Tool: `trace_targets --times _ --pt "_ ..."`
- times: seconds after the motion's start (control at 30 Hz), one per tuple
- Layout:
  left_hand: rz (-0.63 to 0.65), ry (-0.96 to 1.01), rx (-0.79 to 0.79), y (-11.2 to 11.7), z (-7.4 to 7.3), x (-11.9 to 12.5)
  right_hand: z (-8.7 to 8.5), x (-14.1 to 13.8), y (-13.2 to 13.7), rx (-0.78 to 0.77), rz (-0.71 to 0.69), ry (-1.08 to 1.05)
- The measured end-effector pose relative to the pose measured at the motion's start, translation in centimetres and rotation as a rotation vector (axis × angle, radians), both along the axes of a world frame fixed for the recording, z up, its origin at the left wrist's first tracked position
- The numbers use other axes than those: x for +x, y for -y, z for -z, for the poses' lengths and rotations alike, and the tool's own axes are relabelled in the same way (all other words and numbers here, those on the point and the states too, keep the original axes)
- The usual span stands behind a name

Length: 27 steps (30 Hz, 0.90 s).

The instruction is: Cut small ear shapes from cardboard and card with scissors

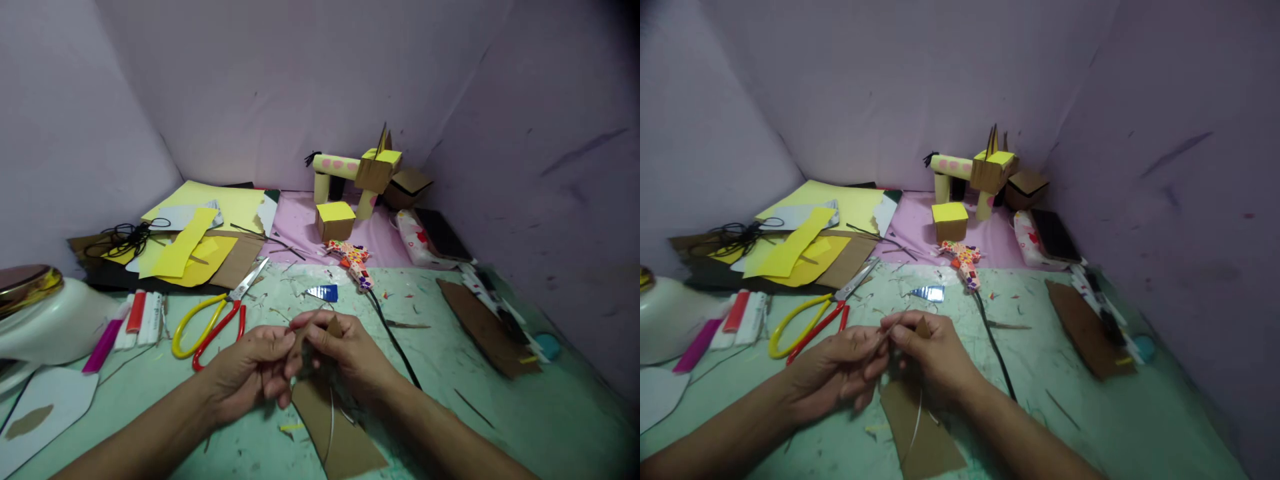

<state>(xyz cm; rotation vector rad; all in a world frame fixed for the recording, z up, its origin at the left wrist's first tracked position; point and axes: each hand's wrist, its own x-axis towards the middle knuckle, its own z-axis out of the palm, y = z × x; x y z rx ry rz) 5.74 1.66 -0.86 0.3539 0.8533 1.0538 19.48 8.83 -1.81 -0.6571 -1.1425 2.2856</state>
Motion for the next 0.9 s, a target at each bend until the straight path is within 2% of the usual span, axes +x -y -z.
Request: trace_targets --times 0.13,0.23,0.43,0.67,0.73,0.83,0.9 --pt "-0.227 -0.188 0.083 0.0 0.0 -0.1 -0.8 0.0 -0.6 -0.276 0.069 -0.063" --pt "-0.275 -0.372 0.101 0.2 -0.1 0.3 -1.3 -0.1 -0.9 -0.451 0.102 -0.095" --pt "-0.266 -0.724 0.127 0.8 -0.6 1.5 -0.8 -0.6 0.1 -0.419 0.054 -0.108" --pt "-0.257 -1.022 0.134 0.2 -0.4 2.2 -0.5 -0.9 0.7 -0.414 0.045 -0.172" --pt "-0.223 -1.035 0.138 0.1 -0.3 2.3 -0.4 -0.8 0.7 -0.404 0.042 -0.18" --pt "-0.119 -0.927 0.123 0.1 -0.2 2.2 -0.3 -0.9 0.9 -0.372 0.039 -0.177" --pt "-0.117 -0.864 0.118 0.2 -0.1 2.0 -0.4 -0.9 1.0 -0.341 0.037 -0.158"
